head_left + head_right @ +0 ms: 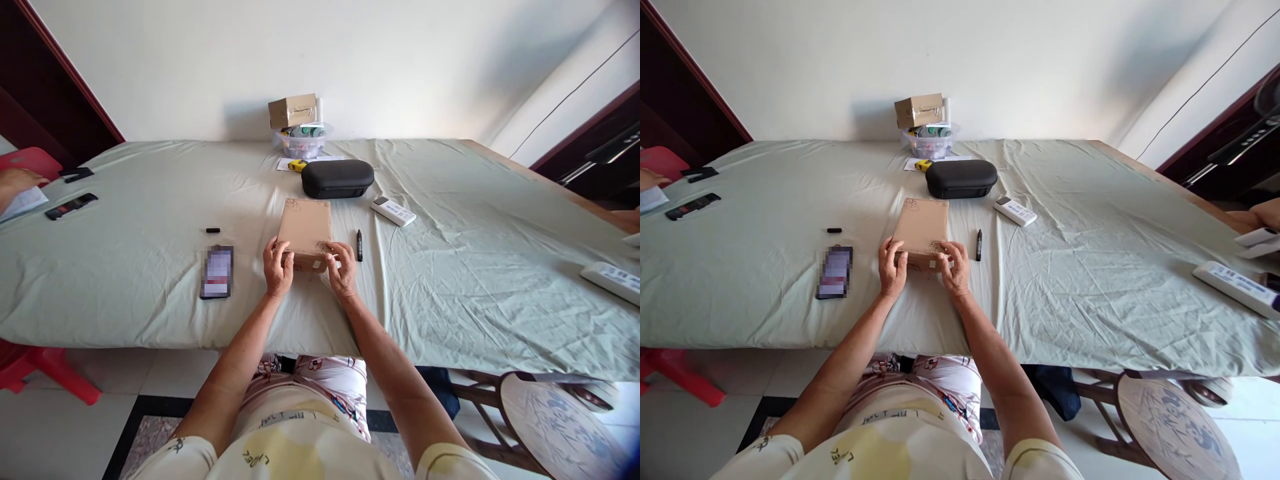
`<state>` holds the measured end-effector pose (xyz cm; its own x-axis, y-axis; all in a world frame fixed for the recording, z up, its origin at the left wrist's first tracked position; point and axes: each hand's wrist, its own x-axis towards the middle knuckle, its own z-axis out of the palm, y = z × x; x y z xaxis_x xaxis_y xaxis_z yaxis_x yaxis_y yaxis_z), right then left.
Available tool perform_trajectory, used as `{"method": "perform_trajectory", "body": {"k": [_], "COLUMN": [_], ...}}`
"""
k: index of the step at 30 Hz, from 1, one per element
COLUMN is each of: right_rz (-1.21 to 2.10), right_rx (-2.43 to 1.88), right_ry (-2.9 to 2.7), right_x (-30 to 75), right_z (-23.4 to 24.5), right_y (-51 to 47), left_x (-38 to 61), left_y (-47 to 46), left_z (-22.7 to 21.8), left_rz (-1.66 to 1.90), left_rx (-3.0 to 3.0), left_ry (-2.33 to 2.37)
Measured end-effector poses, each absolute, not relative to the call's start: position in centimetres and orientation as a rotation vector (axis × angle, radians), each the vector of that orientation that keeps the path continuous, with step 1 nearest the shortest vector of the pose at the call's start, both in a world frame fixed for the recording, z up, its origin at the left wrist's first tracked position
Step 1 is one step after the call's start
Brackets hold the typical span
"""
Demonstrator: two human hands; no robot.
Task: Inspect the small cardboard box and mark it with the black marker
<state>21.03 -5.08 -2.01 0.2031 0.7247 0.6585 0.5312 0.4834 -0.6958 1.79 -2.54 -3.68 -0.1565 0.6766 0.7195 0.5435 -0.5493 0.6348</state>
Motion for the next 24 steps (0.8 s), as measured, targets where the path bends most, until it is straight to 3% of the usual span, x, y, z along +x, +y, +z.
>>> {"method": "perform_trajectory", "body": {"k": [10,24], "right_rz": [0.173,0.297], "right_rx": [-1.02,-1.132], "right_ry": [-1.692,-1.507], "right_x": [18.4,18.8], "right_z": [-2.7,-2.5], "right_y": [-5.7,-5.1], "left_x": [1.4,2.0], "left_y": [-2.1,-2.7], "left_z": [-4.4,-3.8], "left_rz": [1.766,1.72], "left_rx": [1.898,2.214], "left_ry": [1.524,1.305]}}
